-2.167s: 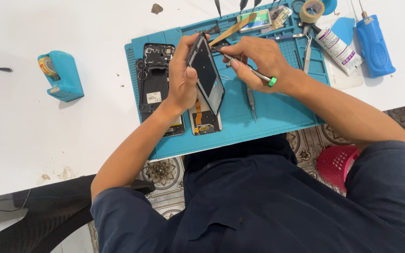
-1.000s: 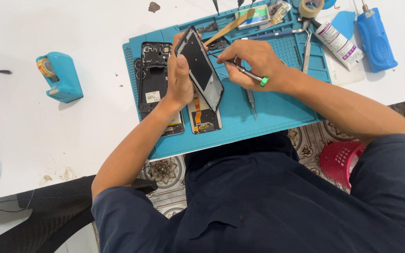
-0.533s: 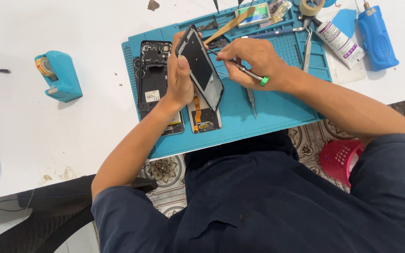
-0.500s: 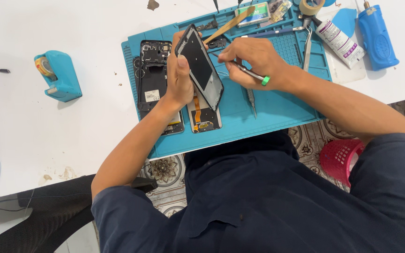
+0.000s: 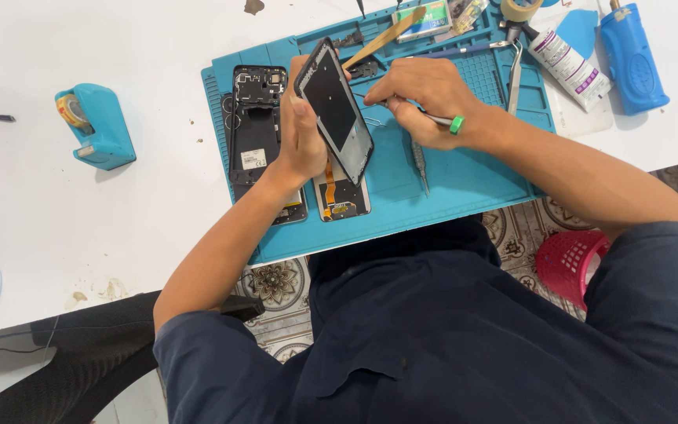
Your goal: The person disassembles a smartphone by removing the back cover, unscrewing internal components, and detaching the battery and display assembly. The person uses a screwdriver and a plastic pry tool to separate parts and places removed components on the workbench.
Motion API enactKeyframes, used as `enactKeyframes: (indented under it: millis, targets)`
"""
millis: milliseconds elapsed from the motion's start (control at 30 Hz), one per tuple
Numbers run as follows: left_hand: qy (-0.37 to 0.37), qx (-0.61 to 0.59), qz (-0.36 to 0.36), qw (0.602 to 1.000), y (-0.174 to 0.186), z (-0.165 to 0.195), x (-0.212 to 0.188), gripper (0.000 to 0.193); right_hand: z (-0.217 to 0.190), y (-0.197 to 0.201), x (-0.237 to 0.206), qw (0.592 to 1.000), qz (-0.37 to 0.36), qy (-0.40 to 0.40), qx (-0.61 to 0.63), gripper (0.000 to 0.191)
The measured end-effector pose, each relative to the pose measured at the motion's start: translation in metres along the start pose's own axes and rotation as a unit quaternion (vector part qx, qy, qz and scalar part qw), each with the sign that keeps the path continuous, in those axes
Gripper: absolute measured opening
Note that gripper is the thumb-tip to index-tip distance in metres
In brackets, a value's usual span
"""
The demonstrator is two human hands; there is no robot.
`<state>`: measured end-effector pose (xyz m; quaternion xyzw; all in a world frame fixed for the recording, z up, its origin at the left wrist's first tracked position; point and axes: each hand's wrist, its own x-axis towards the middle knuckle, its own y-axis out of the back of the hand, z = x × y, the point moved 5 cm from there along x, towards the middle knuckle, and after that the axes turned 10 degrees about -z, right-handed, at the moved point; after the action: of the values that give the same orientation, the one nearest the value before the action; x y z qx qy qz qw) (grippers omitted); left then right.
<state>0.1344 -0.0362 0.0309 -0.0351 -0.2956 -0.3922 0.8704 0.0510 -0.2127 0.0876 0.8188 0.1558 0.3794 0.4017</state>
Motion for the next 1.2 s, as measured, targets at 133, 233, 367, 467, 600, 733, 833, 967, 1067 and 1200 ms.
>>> enactKeyframes:
  millis: [133,233,367,467,600,733,833,967,1067,1200]
  targets:
    - [0.000,-0.010,-0.001,1.000,-0.001,0.001,0.001,0.083,0.001,0.000,0.002,1.000,-0.017,-0.006,0.018,0.025]
    - [-0.005,-0.004,0.003,1.000,-0.001,-0.001,0.001,0.083,0.000,0.000,0.002,1.000,-0.011,0.006,0.023,0.026]
    - [-0.002,-0.001,0.010,1.000,0.000,-0.005,0.000,0.084,0.001,-0.001,0.002,0.999,-0.024,0.001,0.030,0.025]
    - [-0.007,0.017,0.017,1.000,0.001,-0.008,0.000,0.082,0.002,-0.002,0.001,0.999,-0.024,0.001,0.034,0.025]
    - [-0.020,0.033,0.015,0.999,0.000,-0.010,-0.001,0.080,0.003,-0.004,0.000,0.998,-0.031,0.004,0.046,0.022]
    - [-0.027,0.049,0.018,0.998,0.000,-0.012,-0.001,0.078,0.005,-0.005,0.000,0.998,-0.039,-0.013,0.049,0.022]
    - [-0.010,0.017,0.015,1.000,0.000,-0.014,-0.003,0.079,0.006,-0.007,0.000,0.997,-0.048,-0.026,0.057,0.022]
    - [-0.007,-0.003,0.009,1.000,0.000,-0.015,-0.002,0.076,0.007,-0.008,0.000,0.996,-0.053,-0.025,0.066,0.021]
    - [0.004,-0.025,0.008,1.000,0.000,-0.015,-0.002,0.074,0.009,-0.010,0.000,0.993,-0.074,-0.043,0.076,0.021]
    - [0.005,-0.032,0.008,0.999,-0.001,-0.015,-0.001,0.074,0.011,-0.012,0.000,0.991,-0.092,-0.057,0.083,0.022]
